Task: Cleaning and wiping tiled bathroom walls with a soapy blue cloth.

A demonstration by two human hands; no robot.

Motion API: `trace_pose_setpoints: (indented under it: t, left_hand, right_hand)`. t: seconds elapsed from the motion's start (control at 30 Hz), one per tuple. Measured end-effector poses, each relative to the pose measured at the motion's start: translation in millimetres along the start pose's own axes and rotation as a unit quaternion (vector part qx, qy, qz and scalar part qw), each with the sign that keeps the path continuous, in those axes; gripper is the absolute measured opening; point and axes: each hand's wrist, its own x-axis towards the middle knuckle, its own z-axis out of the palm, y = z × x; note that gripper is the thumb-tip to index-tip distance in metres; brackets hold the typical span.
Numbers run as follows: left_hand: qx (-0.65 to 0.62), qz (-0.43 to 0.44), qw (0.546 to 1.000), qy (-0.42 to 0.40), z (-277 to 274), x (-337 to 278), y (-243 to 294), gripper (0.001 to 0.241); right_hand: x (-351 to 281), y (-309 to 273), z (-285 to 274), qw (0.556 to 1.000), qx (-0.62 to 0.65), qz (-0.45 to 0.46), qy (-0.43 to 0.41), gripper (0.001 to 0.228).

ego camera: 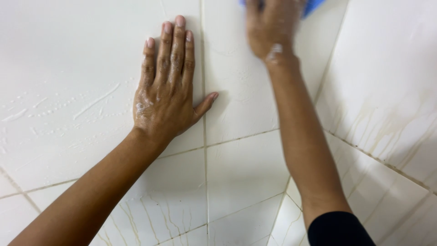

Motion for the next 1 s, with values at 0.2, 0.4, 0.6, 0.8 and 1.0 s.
trace_pose_setpoints:
  t: [0.2,0.4,0.6,0.8,1.0]
  left_hand:
    - [-0.067,-0.031,0.997,-0.022,-5.6,-5.4,0.6,0.106]
    - [-0.007,-0.031,0.999,-0.028,1.5,-43.8,-0.6,0.103]
    - [-0.044,-0.068,0.996,-0.023,5.0,-51.2,11.3,0.100]
    - [-0.080,-0.105,0.991,-0.001,7.6,-111.2,17.9,0.093]
    - [-0.127,-0.111,0.986,-0.011,27.5,-132.9,44.1,0.091]
  right_hand:
    - [-102.0,-26.6,6.5,0.951,-0.069,-0.294,0.070,0.059]
    - [-27.7,91.6,-13.2,0.999,-0.007,-0.003,0.040,0.070]
    - [-116.1,24.6,36.1,0.976,-0.092,-0.160,0.113,0.078]
    - [-137.3,127.8,34.7,0.983,-0.005,-0.134,0.125,0.079]
    - [-89.9,91.4,52.8,0.985,-0.038,-0.080,0.146,0.077]
